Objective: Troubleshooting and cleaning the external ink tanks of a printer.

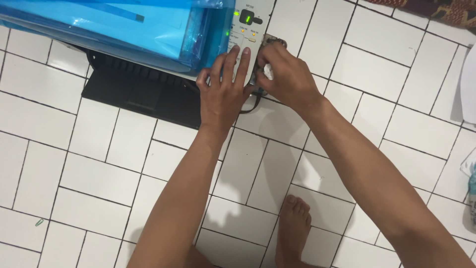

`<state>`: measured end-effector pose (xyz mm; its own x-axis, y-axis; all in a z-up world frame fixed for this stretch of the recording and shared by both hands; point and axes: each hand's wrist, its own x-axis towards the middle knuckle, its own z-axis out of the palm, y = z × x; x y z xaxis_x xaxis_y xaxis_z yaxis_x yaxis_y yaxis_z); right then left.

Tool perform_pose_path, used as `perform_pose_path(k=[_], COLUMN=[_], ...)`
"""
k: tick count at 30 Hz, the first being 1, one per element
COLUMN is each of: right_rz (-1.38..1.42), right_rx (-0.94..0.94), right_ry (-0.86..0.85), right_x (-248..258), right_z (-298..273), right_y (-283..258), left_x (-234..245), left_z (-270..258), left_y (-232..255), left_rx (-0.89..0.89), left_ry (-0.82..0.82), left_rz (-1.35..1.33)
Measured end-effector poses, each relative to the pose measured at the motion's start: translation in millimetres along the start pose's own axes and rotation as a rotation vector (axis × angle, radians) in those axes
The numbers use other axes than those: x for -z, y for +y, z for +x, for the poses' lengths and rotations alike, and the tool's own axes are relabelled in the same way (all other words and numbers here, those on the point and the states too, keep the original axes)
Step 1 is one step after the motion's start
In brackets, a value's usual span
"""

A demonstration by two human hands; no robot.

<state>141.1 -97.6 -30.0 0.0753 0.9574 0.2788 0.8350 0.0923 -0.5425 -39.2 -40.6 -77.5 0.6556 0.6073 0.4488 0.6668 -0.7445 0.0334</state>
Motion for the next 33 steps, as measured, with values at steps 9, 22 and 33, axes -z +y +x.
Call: perform_pose_path(k=[9, 22, 33], right_rz=[0.038, -0.003, -0.093], right_rx=[-0.006, -0.045, -0.085], right_ry=[0.017, -0.048, -0.091], right_x=[6.7, 9.5, 10.6], right_z=[-8.3, -7.6, -1.7], right_y=[5.0, 5.2, -1.6], left_x=[0.1, -0.1, 2.3], left_z=[0.7, -0.1, 0.0], left_y=[0.0, -1.3, -0.1], left_rx=[-0.008, -0.015, -0.019], left_ry=[0.0, -0.027, -0.022], left_rz=[0.0, 0.01, 0.018])
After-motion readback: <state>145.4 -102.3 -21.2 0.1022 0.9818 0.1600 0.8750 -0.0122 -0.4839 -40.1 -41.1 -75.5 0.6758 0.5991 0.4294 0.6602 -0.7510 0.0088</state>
